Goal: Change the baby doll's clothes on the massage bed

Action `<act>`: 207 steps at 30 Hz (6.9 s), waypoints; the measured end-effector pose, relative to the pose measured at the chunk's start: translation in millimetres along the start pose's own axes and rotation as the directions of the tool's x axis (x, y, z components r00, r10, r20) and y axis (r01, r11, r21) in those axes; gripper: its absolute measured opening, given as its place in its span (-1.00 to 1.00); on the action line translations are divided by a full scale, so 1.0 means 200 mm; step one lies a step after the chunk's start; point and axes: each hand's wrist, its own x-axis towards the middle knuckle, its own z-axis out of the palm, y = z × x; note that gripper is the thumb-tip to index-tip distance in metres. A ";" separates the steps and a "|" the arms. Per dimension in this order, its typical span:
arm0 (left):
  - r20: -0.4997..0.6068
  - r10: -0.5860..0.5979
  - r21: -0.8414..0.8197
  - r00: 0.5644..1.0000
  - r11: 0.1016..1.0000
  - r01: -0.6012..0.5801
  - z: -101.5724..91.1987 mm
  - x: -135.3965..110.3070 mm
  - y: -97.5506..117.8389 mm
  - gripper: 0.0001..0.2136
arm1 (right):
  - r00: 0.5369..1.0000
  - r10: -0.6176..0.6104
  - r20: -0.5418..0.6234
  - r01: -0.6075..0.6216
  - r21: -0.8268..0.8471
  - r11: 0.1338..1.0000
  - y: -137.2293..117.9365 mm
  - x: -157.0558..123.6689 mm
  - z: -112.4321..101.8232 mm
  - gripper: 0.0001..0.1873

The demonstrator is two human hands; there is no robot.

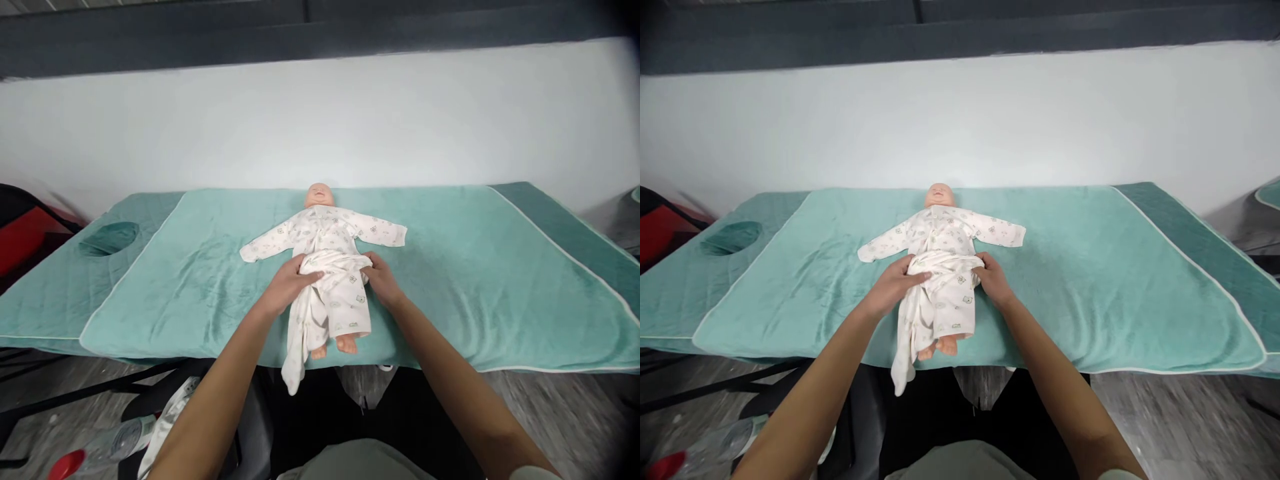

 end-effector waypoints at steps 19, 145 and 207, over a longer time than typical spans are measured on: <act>0.021 0.091 -0.383 0.996 0.921 -0.076 -0.05 0.13 -0.08 -0.75 | 0.790 -0.018 0.612 0.349 -0.426 0.835 -0.43 0.14 -0.02 -0.64; -0.189 -0.128 -0.269 0.974 0.960 0.074 -0.17 -0.54 -0.54 -0.66 | 0.566 0.149 0.811 0.491 -0.477 0.729 -0.34 -0.08 0.41 -0.66; 0.234 0.108 0.671 0.966 0.701 -0.241 -0.32 0.03 0.01 -0.74 | 0.810 -0.245 0.533 0.559 -0.578 0.594 -0.27 -0.04 0.10 -0.88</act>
